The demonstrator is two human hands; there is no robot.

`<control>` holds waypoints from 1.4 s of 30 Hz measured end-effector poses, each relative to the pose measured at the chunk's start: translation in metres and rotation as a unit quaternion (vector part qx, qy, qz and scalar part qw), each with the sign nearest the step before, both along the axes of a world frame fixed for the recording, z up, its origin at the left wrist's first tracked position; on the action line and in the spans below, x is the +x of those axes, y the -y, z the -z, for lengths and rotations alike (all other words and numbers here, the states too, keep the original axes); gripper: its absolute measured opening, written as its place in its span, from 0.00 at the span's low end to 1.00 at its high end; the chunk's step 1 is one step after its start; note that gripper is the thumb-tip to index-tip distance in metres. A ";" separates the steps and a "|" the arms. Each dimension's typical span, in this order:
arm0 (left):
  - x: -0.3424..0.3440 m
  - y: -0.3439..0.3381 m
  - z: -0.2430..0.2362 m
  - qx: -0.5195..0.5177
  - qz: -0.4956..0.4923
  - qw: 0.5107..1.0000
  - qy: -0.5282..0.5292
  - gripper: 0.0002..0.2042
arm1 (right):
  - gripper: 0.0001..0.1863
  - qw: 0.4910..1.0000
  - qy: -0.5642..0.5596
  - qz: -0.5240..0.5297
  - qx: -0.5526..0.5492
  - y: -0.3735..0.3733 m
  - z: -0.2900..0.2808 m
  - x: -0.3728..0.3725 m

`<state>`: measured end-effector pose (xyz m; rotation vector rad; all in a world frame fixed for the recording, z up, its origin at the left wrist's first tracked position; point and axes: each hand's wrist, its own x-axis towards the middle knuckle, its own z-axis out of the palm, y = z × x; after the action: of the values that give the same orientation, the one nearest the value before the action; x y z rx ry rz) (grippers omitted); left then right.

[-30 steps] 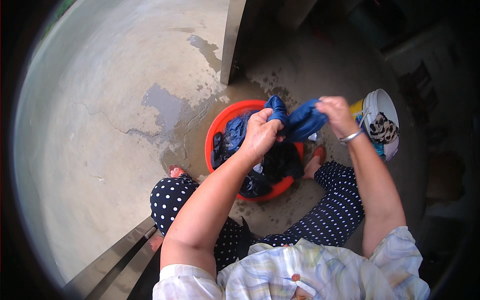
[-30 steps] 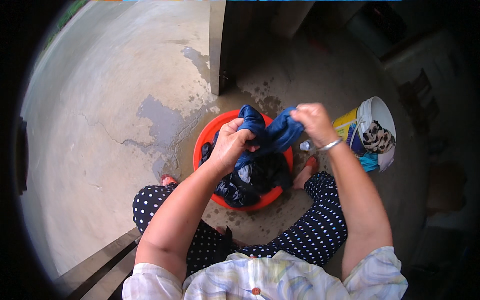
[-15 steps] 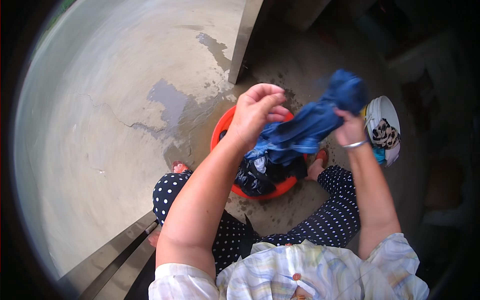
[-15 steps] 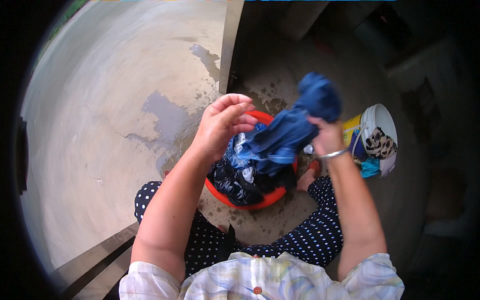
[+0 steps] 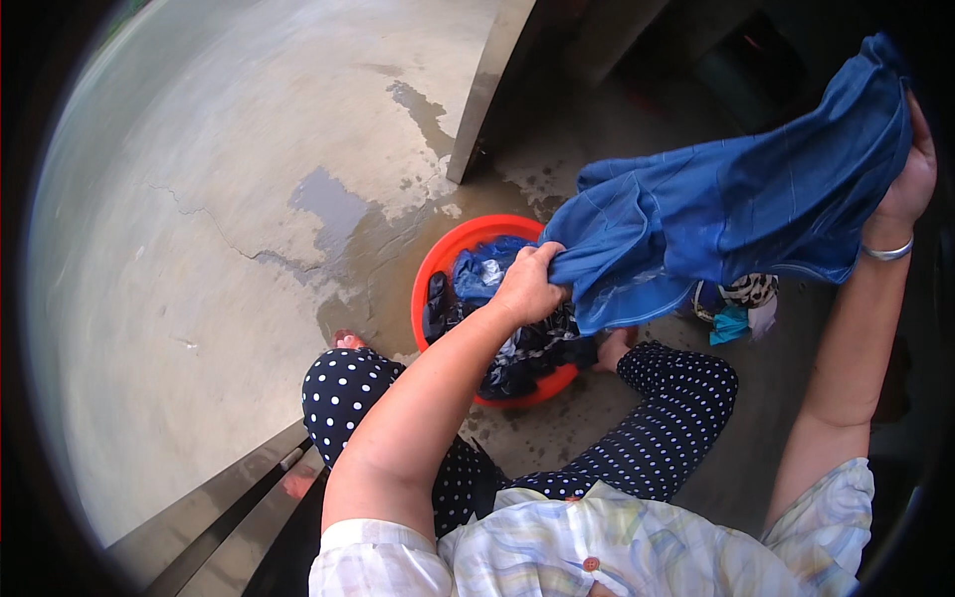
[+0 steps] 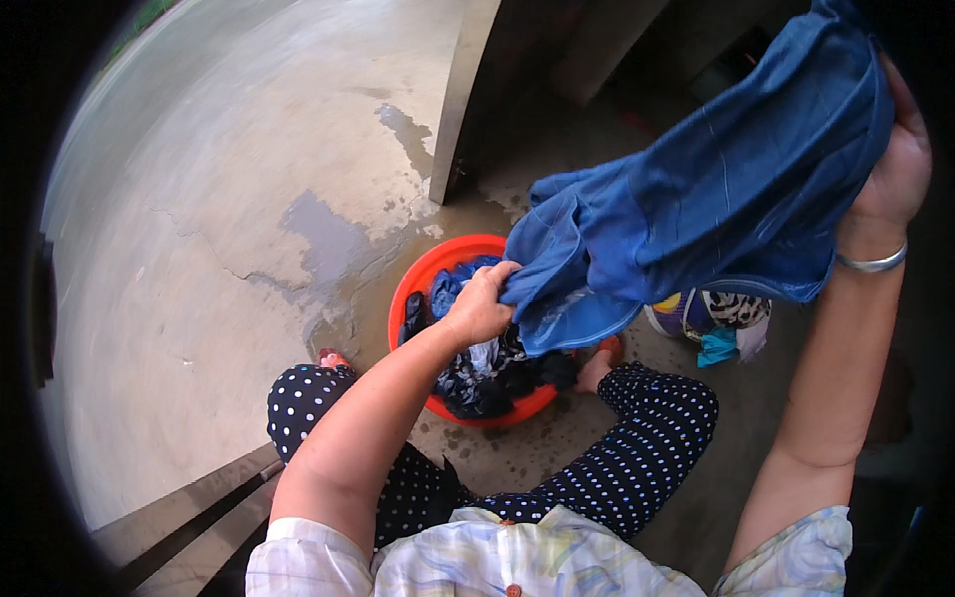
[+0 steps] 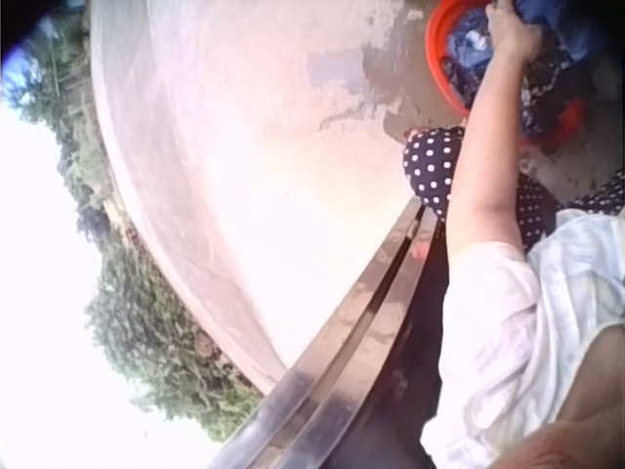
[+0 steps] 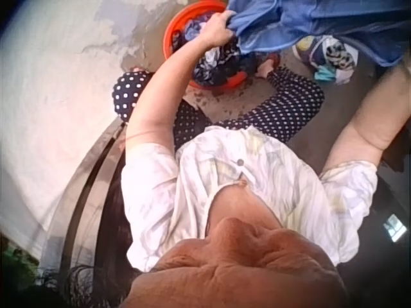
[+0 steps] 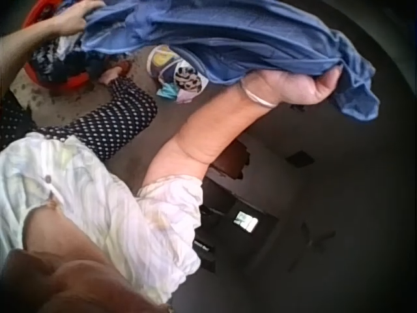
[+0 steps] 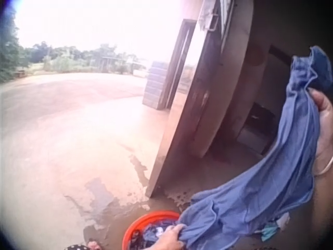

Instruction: The person is hand-washing several items of clothing in a red basin, scrubbing and wringing them out.

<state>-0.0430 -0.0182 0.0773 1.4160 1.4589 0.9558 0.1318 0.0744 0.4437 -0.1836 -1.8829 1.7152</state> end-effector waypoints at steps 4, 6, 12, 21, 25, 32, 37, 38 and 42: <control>0.000 -0.017 0.003 -0.077 -0.133 0.915 0.372 0.11 | 0.19 1.000 -0.015 -0.011 -0.019 -0.014 0.021 -0.008; -0.008 -0.024 -0.009 -0.056 -0.135 0.874 0.463 0.10 | 0.13 0.995 0.021 0.096 -0.019 -0.020 0.064 -0.001; -0.017 -0.020 -0.069 -0.075 -0.089 0.854 0.508 0.08 | 0.20 0.834 0.391 0.337 0.195 -0.010 0.215 -0.005; -0.030 -0.021 -0.082 0.028 -0.123 0.867 0.481 0.07 | 0.32 0.837 0.425 0.315 0.140 -0.017 0.414 0.017; -0.032 -0.017 -0.069 -0.020 -0.168 0.897 0.409 0.11 | 0.39 0.768 0.586 0.253 0.056 0.009 0.492 0.037; -0.048 -0.004 -0.058 -0.023 -0.244 0.865 0.437 0.13 | 0.62 0.662 0.739 0.111 0.066 0.092 0.554 0.022; -0.056 0.001 -0.056 -0.011 -0.222 0.835 0.504 0.17 | 0.52 0.629 0.761 0.158 0.007 0.089 0.583 0.006; -0.053 -0.003 -0.055 -0.014 -0.223 0.837 0.500 0.17 | 0.43 0.631 0.738 0.234 0.048 0.091 0.607 0.014; -0.046 -0.006 -0.051 -0.029 -0.341 0.819 0.461 0.16 | 0.24 0.639 0.684 0.342 -0.083 0.058 0.628 0.033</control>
<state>-0.0891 -0.0118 0.1279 0.1834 1.1670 1.7010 0.1645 0.0164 -0.1840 -2.4881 -1.8986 1.0720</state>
